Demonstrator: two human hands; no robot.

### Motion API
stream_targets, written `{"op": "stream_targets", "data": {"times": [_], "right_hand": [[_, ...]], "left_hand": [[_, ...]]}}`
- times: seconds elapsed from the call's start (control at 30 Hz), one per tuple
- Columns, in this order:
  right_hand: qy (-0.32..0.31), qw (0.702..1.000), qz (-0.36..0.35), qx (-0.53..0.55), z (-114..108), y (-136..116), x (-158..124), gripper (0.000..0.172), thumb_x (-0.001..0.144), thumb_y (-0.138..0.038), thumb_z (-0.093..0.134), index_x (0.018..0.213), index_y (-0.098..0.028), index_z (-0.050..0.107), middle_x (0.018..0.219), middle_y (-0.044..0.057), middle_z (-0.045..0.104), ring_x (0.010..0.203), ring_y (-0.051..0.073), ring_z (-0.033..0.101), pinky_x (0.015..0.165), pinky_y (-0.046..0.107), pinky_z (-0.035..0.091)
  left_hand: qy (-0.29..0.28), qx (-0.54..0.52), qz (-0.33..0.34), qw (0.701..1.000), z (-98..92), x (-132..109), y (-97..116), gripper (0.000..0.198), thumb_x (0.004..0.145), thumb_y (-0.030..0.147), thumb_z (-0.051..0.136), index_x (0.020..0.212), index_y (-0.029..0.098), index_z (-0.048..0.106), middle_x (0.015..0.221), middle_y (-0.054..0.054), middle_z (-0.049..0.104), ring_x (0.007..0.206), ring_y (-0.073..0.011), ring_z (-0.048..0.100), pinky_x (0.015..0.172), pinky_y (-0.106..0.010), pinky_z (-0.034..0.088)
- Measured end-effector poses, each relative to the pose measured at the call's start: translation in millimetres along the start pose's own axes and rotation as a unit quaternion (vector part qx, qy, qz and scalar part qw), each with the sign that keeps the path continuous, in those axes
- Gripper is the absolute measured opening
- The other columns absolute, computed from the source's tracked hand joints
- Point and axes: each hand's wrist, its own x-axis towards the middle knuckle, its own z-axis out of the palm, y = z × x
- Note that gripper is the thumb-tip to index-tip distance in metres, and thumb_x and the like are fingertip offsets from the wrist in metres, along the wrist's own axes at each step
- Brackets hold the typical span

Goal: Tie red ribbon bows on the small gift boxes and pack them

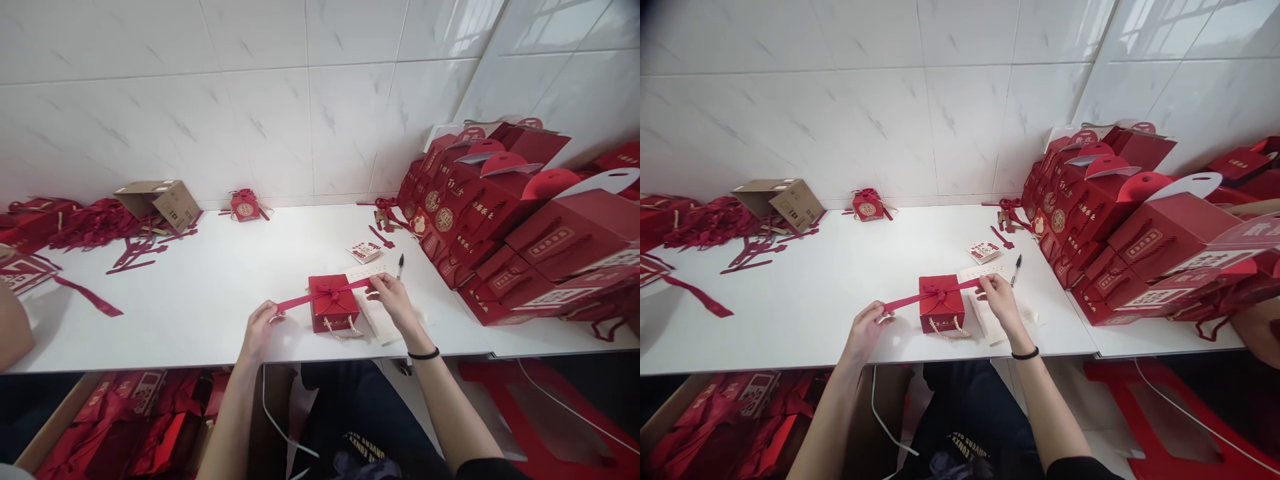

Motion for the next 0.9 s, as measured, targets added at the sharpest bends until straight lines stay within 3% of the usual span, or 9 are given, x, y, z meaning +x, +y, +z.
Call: {"op": "stream_targets", "data": {"times": [0.2,0.3,0.4,0.53,0.7,0.8,0.9], "right_hand": [[0.117,0.992,0.003,0.055,-43,-2,2,0.034,0.059,-0.045,0.072,0.066,-0.016,0.054,0.061,-0.001,0.056,0.058,0.012,0.057,0.05,0.022,0.051],[0.142,0.987,0.002,0.073,-56,-3,0,0.031,0.06,-0.041,0.073,0.064,-0.016,0.055,0.061,0.0,0.057,0.059,0.012,0.058,0.053,0.022,0.053],[0.135,0.984,-0.017,0.117,-59,-12,-3,0.026,0.06,-0.036,0.073,0.062,-0.016,0.056,0.062,-0.002,0.058,0.059,0.012,0.058,0.058,0.025,0.055],[0.1,0.971,-0.092,0.195,-48,-45,-3,0.018,0.065,-0.031,0.068,0.063,-0.017,0.057,0.07,0.003,0.065,0.074,0.017,0.063,0.066,0.028,0.055],[-0.051,0.967,-0.188,0.163,-5,-108,-6,0.017,0.074,-0.033,0.063,0.066,-0.018,0.06,0.085,0.006,0.068,0.087,0.02,0.063,0.083,0.036,0.05],[-0.108,0.966,-0.221,0.077,29,-135,-8,0.024,0.073,-0.04,0.065,0.064,-0.018,0.059,0.084,0.006,0.068,0.084,0.019,0.062,0.079,0.034,0.05],[-0.131,0.958,-0.256,0.006,56,-148,-8,0.03,0.07,-0.046,0.067,0.062,-0.018,0.058,0.074,0.004,0.065,0.072,0.016,0.059,0.068,0.028,0.048]], "left_hand": [[0.117,-0.017,0.014,0.993,-50.5,0,7,0.022,0.051,0.032,0.072,0.051,0.016,0.057,0.062,0.001,0.048,0.068,-0.0137,0.05,0.061,-0.025,0.047],[0.16,-0.024,0.022,0.987,-59.2,-3,14,0.019,0.049,0.03,0.072,0.051,0.016,0.058,0.064,0.001,0.051,0.069,-0.0142,0.05,0.061,-0.026,0.049],[0.152,-0.052,0.03,0.987,-54.8,-3,27,0.017,0.051,0.028,0.071,0.05,0.017,0.058,0.067,0.0,0.057,0.074,-0.0165,0.054,0.065,-0.03,0.051],[0.099,-0.121,0.087,0.984,-31.0,8,61,0.012,0.058,0.029,0.068,0.056,0.019,0.062,0.074,-0.002,0.065,0.083,-0.0197,0.06,0.076,-0.034,0.05],[-0.05,-0.116,0.166,0.978,27.5,23,110,0.013,0.067,0.03,0.062,0.06,0.019,0.064,0.072,-0.003,0.065,0.077,-0.0187,0.06,0.072,-0.034,0.049],[-0.159,-0.079,0.199,0.964,65.0,25,128,0.018,0.071,0.033,0.06,0.07,0.017,0.068,0.077,-0.005,0.065,0.076,-0.0188,0.06,0.072,-0.035,0.049],[-0.24,-0.031,0.215,0.946,89.4,23,134,0.022,0.073,0.033,0.062,0.084,0.016,0.071,0.091,-0.008,0.068,0.088,-0.0217,0.06,0.079,-0.036,0.048]]}}
